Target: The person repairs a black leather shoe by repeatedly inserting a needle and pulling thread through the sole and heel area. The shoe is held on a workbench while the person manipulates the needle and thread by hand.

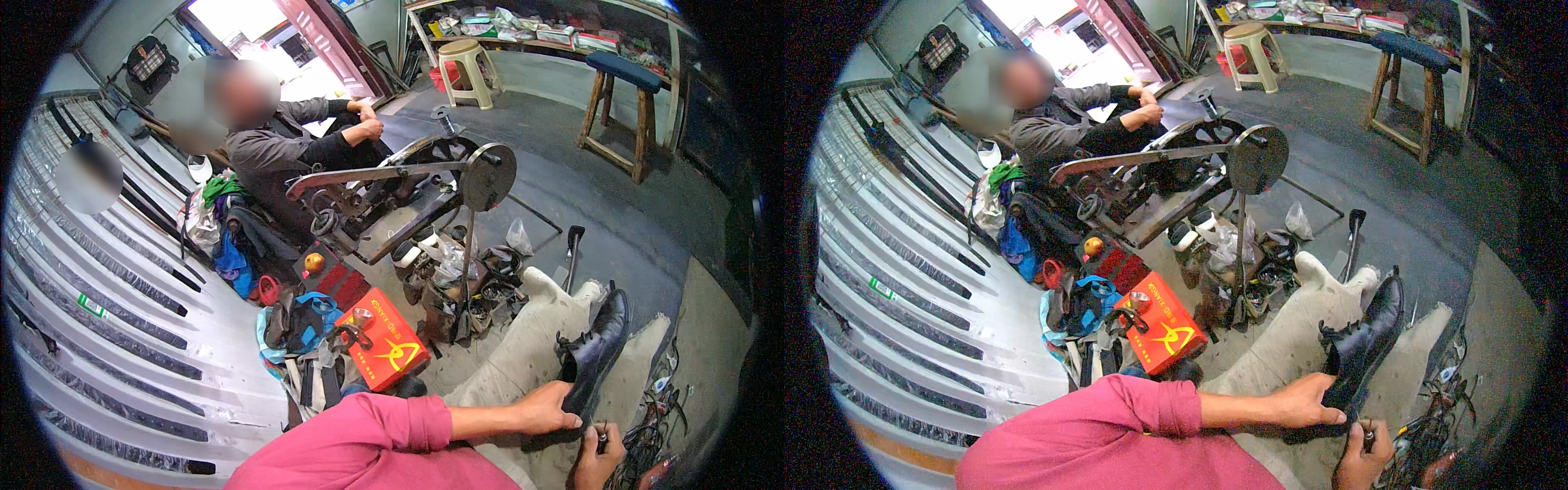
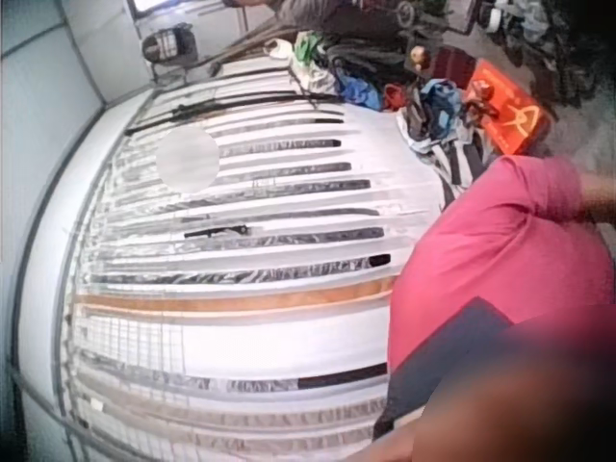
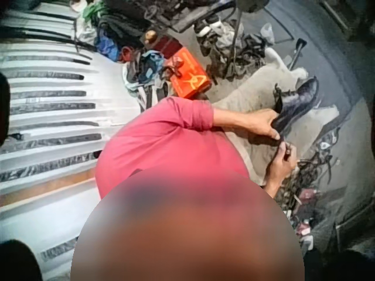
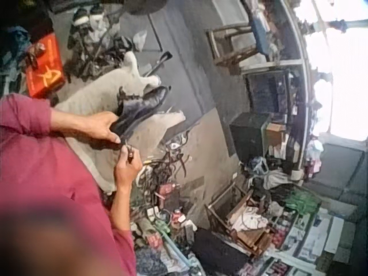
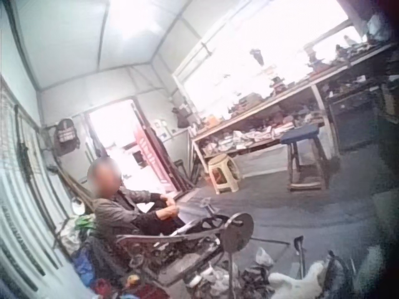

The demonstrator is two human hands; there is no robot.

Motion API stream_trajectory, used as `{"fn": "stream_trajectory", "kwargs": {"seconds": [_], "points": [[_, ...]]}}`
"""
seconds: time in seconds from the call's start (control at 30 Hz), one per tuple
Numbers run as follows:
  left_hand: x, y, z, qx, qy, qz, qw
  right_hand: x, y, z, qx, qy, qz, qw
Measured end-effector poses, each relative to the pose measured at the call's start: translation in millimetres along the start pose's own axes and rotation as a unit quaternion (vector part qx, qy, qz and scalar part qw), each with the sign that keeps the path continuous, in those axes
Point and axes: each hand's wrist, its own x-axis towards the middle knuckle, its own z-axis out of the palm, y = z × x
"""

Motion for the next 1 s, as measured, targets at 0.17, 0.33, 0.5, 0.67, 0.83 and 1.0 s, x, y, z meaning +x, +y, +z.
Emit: {"fn": "stream_trajectory", "kwargs": {"seconds": [0.17, 0.33, 0.5, 0.67, 0.83, 1.0], "points": [[-1, 13, -6, 0.035, -0.022, -0.046, 0.998, 7, 45, -19, 0.199, 0.075, 0.124, 0.969], [-2, 14, -16, 0.116, -0.063, -0.115, 0.985, 18, 102, -83, -0.029, 0.155, 0.251, 0.955], [-2, 13, -12, 0.008, -0.050, -0.117, 0.992, -15, 70, -69, -0.171, 0.093, 0.017, 0.981], [2, 24, -14, -0.119, -0.086, -0.208, 0.967, -18, 9, -29, 0.017, -0.101, 0.022, 0.995], [1, 22, -14, -0.105, -0.086, -0.160, 0.978, -4, 10, -21, 0.041, -0.075, -0.043, 0.995], [2, 20, -14, -0.097, -0.085, -0.145, 0.981, -1, 18, -20, 0.043, -0.098, -0.060, 0.992]]}}
